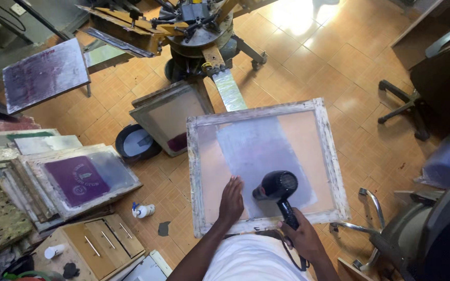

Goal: The person uses a hair dryer to dry a framed screen placed on a table. The person holds the hair dryer in the right hand and moves it across the screen surface while occasionally touching the frame with the left hand. The screen appears to be part of a screen-printing setup.

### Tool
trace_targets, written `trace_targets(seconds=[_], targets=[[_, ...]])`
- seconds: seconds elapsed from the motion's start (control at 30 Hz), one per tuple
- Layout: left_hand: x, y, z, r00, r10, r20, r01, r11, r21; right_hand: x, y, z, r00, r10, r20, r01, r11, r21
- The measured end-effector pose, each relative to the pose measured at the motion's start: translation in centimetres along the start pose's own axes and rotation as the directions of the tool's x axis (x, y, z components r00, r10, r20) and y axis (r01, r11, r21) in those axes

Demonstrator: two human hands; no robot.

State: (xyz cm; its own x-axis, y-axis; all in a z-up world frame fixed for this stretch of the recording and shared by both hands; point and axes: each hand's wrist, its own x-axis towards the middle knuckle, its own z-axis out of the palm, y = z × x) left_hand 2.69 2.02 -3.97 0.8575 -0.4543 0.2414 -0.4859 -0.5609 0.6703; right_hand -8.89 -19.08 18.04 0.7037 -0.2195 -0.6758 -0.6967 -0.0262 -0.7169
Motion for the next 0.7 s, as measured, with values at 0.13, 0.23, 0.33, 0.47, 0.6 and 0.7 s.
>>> trace_targets(seconds=[0.13, 0.23, 0.33, 0.47, 0.6, 0.7], targets=[[0.6, 0.6, 1.9, 0.997, 0.075, 0.033, -0.076, 0.997, 0.032, -0.7, 0.7, -1.8, 0.997, 0.012, -0.076, -0.009, 0.999, 0.034], [1.9, 1.1, 2.2, 0.992, 0.078, 0.099, -0.095, 0.978, 0.186, -0.3, 2.9, -3.5, 0.994, 0.058, -0.089, -0.037, 0.974, 0.223], [2.8, 1.5, 2.0, 0.974, 0.001, 0.227, -0.055, 0.972, 0.230, -0.3, 4.9, -5.2, 0.972, 0.066, -0.228, -0.015, 0.976, 0.218], [3.5, 1.9, 1.9, 0.968, -0.064, 0.241, -0.009, 0.957, 0.290, -1.2, 6.0, -7.4, 0.930, 0.010, -0.367, 0.009, 0.999, 0.051], [3.8, 2.3, 2.1, 0.945, -0.153, 0.288, 0.048, 0.939, 0.341, -2.3, 5.0, -8.9, 0.884, 0.134, -0.448, -0.116, 0.991, 0.067], [4.1, 2.7, 1.8, 0.937, -0.174, 0.304, 0.060, 0.935, 0.349, -2.2, 4.8, -9.9, 0.875, 0.148, -0.460, -0.140, 0.989, 0.052]])
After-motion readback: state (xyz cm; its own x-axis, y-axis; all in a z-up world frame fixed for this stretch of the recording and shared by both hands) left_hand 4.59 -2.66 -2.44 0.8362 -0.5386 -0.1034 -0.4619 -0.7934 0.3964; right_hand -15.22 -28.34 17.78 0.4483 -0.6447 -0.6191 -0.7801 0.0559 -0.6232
